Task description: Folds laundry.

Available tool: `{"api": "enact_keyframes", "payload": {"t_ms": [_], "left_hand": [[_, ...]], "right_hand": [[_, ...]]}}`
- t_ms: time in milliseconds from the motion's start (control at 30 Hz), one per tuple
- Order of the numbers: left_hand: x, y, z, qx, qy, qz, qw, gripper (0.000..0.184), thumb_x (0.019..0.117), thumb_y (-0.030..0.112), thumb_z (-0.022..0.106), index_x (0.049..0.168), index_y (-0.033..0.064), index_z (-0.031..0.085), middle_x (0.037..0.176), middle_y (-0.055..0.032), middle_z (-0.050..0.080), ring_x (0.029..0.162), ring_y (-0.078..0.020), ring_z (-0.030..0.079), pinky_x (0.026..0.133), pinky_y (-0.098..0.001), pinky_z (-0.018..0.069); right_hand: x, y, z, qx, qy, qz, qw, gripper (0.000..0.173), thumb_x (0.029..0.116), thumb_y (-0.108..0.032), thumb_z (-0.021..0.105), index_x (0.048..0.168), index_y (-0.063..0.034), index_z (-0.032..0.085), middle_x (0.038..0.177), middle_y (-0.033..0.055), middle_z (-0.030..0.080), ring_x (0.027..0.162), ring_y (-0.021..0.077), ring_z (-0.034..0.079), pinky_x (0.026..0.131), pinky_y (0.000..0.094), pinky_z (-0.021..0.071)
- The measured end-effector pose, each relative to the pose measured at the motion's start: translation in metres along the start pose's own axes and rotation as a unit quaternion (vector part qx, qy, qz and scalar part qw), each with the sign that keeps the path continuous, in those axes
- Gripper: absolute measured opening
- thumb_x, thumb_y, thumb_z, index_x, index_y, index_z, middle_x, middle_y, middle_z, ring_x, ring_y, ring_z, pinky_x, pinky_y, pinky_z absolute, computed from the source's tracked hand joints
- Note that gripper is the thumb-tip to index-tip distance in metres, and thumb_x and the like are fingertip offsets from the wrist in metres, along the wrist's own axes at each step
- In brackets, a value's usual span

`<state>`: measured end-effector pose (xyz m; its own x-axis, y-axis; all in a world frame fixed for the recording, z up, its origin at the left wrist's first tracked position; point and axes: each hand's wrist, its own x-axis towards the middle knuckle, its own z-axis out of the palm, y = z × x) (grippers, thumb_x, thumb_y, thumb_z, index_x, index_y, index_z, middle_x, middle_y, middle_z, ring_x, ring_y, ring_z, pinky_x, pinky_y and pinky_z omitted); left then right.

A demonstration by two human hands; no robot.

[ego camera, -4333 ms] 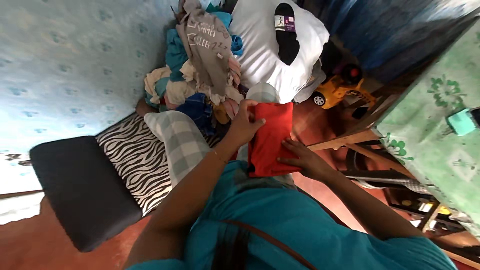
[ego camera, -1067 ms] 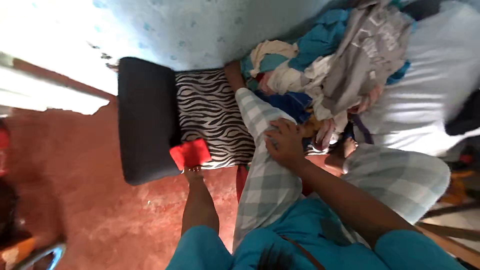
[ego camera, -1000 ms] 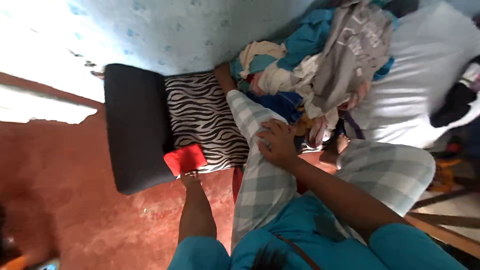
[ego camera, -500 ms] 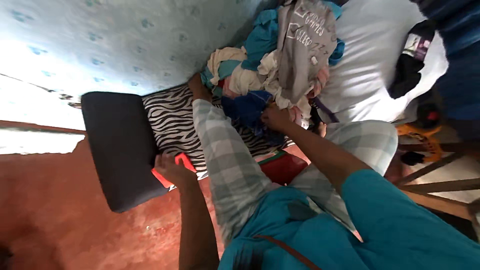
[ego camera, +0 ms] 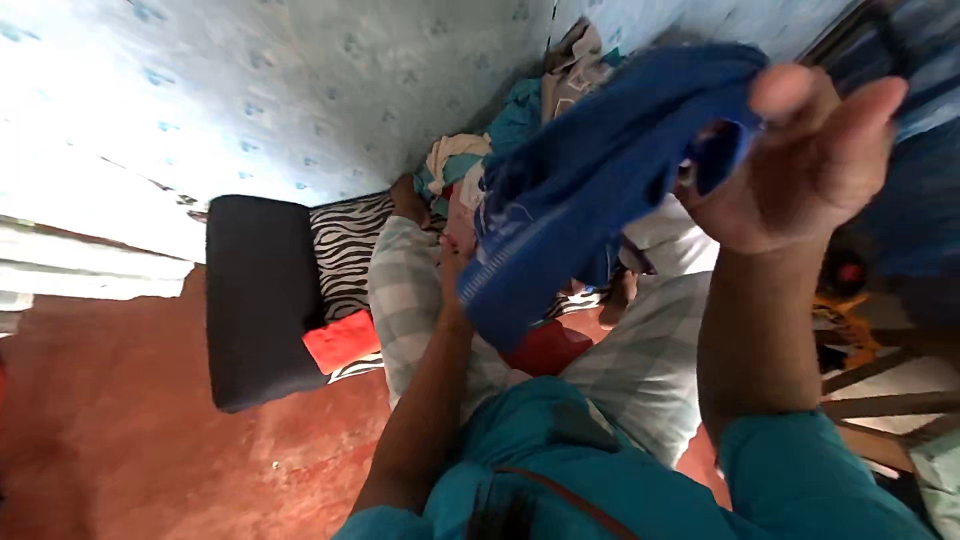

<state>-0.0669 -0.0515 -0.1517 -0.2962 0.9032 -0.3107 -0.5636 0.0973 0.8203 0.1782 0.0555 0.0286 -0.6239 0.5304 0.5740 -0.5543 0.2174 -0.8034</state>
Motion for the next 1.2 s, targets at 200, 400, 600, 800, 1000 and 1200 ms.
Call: {"api": "enact_keyframes", "payload": {"t_ms": [200,400,600,800,1000,1200], "left_hand": [[0.008,0.012,0.023,-0.022,-0.181,-0.040,0.982,0.033,0.1096,0.035,0.039,0.130,0.0153,0.057,0.107,-0.0002,0.072,0.097,-0.0113,0.070,0.085,-0.0340,0.0603],[-0.022,0.029,0.053,0.461,-0.175,0.109,0.863,0.029,0.0965,0.022,0.072,0.114,-0.0005,0.068,0.100,-0.0126,0.070,0.091,-0.0200,0.068,0.085,-0.0442,0.0575],[-0.036,0.005,0.046,0.585,-0.256,0.074,0.766,0.030,0.1063,0.020,0.055,0.123,-0.0014,0.068,0.119,-0.0189,0.067,0.113,-0.0288,0.064,0.101,-0.0493,0.0499],[-0.006,0.005,0.002,0.607,-0.028,0.015,0.794,0.031,0.1041,0.009,0.051,0.130,-0.0015,0.062,0.126,-0.0239,0.063,0.113,-0.0347,0.063,0.097,-0.0542,0.0516],[-0.001,0.014,0.018,0.095,0.019,-0.089,0.991,0.030,0.1105,0.025,0.031,0.125,0.0092,0.051,0.102,-0.0049,0.068,0.089,-0.0155,0.068,0.079,-0.0365,0.0588],[-0.032,0.015,0.086,0.567,-0.113,0.075,0.813,0.034,0.1056,0.026,0.056,0.124,-0.0016,0.061,0.099,-0.0190,0.069,0.083,-0.0284,0.068,0.076,-0.0512,0.0576]], "right_hand": [[-0.083,0.027,-0.037,-0.163,0.180,0.145,0.959,0.037,0.1010,-0.051,0.055,0.117,-0.0229,0.074,0.108,-0.0094,0.075,0.093,0.0030,0.069,0.082,0.0252,0.0590],[-0.088,0.082,-0.004,-0.403,0.105,0.329,0.848,0.053,0.0982,-0.027,0.065,0.146,-0.0062,0.054,0.131,0.0205,0.062,0.116,0.0303,0.063,0.098,0.0496,0.0535],[-0.101,0.137,0.017,-0.311,0.125,0.315,0.888,0.032,0.0972,-0.014,0.064,0.126,-0.0012,0.063,0.102,0.0156,0.069,0.088,0.0234,0.067,0.082,0.0458,0.0567],[-0.106,0.130,0.022,-0.317,0.277,0.301,0.856,0.043,0.0979,-0.007,0.059,0.138,0.0002,0.045,0.101,0.0171,0.066,0.081,0.0246,0.066,0.071,0.0431,0.0568],[-0.116,0.125,0.030,-0.402,0.066,0.434,0.804,0.038,0.1000,-0.025,0.066,0.126,0.0028,0.059,0.109,0.0259,0.067,0.100,0.0425,0.067,0.089,0.0621,0.0539],[-0.108,0.138,0.058,-0.119,0.165,0.371,0.906,0.024,0.1058,-0.007,0.049,0.121,0.0075,0.061,0.083,0.0104,0.067,0.066,0.0085,0.063,0.066,0.0259,0.0562]]}}
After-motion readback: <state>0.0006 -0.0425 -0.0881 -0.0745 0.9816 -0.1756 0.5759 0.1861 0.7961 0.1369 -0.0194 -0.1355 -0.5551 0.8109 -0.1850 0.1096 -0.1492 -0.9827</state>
